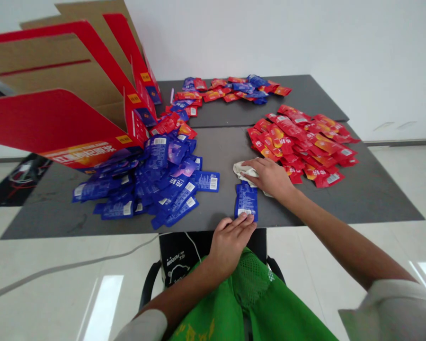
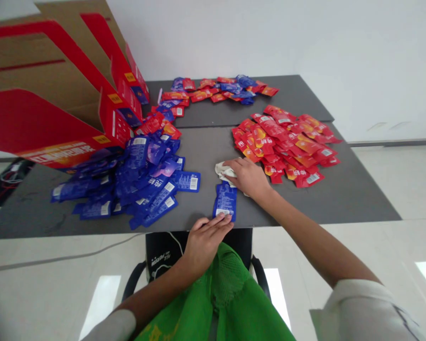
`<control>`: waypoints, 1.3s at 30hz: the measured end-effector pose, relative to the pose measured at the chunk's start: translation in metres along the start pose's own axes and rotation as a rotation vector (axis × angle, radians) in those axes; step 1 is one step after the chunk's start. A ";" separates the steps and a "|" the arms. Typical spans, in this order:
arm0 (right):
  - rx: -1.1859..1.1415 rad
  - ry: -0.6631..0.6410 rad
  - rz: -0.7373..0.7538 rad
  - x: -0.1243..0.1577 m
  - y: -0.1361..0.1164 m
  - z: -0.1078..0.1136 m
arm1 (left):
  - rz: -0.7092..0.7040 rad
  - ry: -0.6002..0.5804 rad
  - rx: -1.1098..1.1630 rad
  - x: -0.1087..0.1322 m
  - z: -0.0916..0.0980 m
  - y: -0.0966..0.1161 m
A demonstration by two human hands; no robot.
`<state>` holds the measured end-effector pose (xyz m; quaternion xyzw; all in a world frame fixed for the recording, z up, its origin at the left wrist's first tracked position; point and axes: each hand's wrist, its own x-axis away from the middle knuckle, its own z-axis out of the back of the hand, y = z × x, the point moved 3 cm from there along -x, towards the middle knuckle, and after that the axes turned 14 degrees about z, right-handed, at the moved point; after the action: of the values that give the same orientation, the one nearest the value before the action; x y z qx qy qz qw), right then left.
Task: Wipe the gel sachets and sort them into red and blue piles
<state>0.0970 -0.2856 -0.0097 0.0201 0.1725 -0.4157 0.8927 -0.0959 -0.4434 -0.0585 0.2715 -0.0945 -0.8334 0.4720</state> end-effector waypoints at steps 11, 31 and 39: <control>-0.071 0.026 0.044 0.041 -0.071 0.042 | 0.009 0.022 0.032 -0.003 0.005 0.003; 0.002 0.177 -0.071 -0.001 -0.042 0.046 | 0.004 -0.014 -0.009 -0.002 0.004 0.004; -0.061 0.000 -0.037 0.042 -0.074 0.021 | 0.009 0.004 0.026 -0.003 0.006 0.005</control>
<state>0.0725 -0.3689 0.0039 -0.0103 0.1856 -0.4269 0.8850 -0.0940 -0.4440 -0.0506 0.2789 -0.1054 -0.8295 0.4724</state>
